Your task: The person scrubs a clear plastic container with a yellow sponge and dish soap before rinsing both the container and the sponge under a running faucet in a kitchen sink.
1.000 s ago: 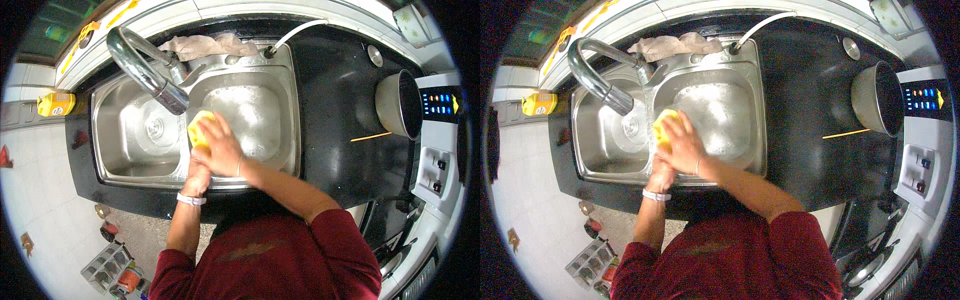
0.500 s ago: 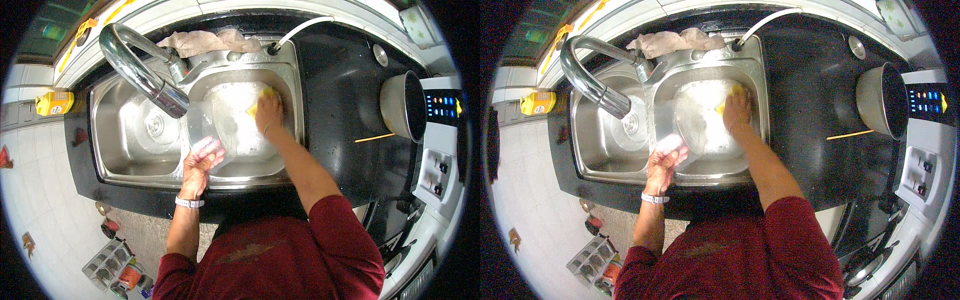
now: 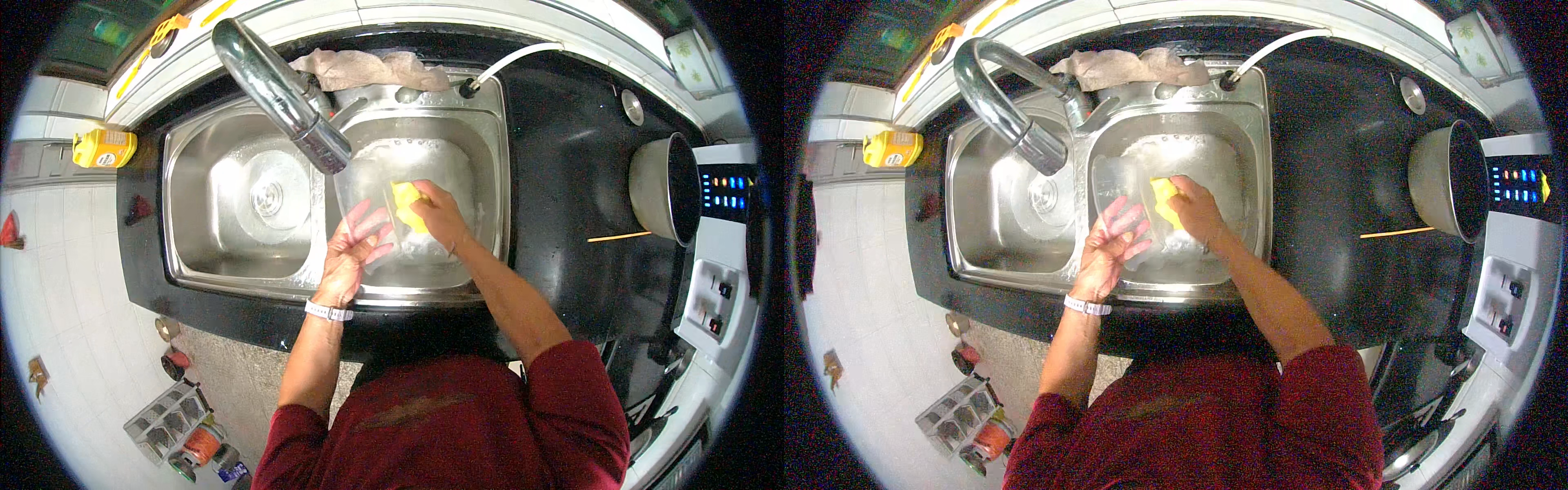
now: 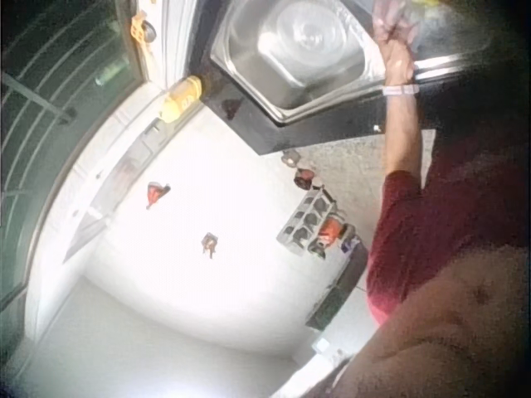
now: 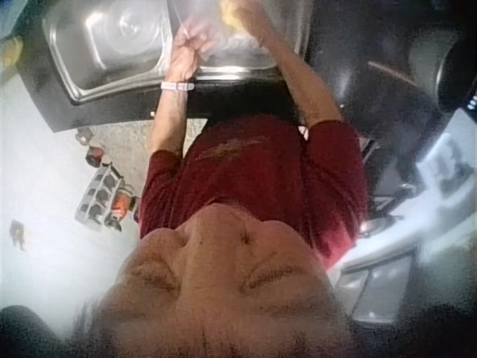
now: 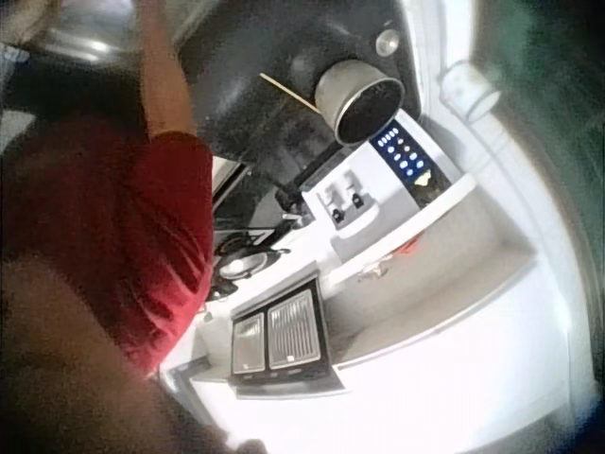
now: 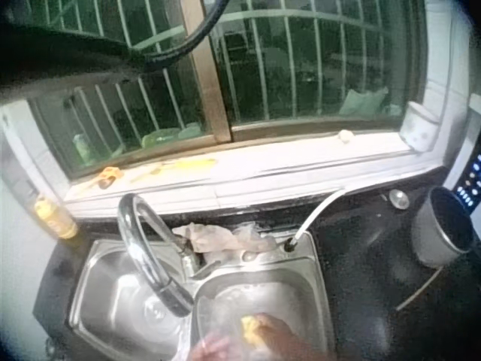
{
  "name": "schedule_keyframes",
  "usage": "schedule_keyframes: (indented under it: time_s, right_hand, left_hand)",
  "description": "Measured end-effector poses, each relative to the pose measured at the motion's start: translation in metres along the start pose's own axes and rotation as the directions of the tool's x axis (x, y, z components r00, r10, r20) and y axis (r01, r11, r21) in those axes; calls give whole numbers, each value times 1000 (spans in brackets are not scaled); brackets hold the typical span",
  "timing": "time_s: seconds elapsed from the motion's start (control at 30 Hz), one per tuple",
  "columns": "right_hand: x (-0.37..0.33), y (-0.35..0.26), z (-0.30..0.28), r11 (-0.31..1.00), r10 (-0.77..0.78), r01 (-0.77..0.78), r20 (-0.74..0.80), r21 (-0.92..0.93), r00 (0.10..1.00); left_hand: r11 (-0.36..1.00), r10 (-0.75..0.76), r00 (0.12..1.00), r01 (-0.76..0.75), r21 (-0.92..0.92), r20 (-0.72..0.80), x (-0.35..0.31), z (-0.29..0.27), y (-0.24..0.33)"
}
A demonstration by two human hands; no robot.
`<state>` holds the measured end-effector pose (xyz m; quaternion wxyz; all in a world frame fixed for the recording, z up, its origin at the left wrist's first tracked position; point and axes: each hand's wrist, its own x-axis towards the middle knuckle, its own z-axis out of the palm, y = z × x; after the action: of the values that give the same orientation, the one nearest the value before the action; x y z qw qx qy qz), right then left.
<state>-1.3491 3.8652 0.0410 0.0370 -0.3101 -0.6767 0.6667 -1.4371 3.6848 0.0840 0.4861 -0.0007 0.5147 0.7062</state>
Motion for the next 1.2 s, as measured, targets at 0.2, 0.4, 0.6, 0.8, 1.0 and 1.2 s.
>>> schedule_keyframes:
  time_s: [0.2,0.4,0.6,0.8,1.0,1.2]
  right_hand:
    - [-43,-44,53,500,-698,569,85,-653,711]
    - [40,-45,70,849,-378,275,-154,-451,913]
    - [-26,-53,95,611,-582,518,104,-599,807]
    - [19,-44,78,679,-475,442,108,-587,873]
    - [60,-36,66,885,-118,48,-125,-463,985]
    - [-17,-30,61,608,-547,546,194,-577,814]
  left_hand:
    - [974,78,971,-26,224,-228,-7,10,-36]
    - [989,-17,999,11,146,44,-23,-9,-25]
    - [997,4,992,5,73,-123,-17,-17,-10]
    - [994,-7,1000,6,106,5,-22,-7,-19]
    - [986,-56,997,47,162,50,-16,17,-4]
    - [987,-35,999,35,154,-5,-5,-19,-24]
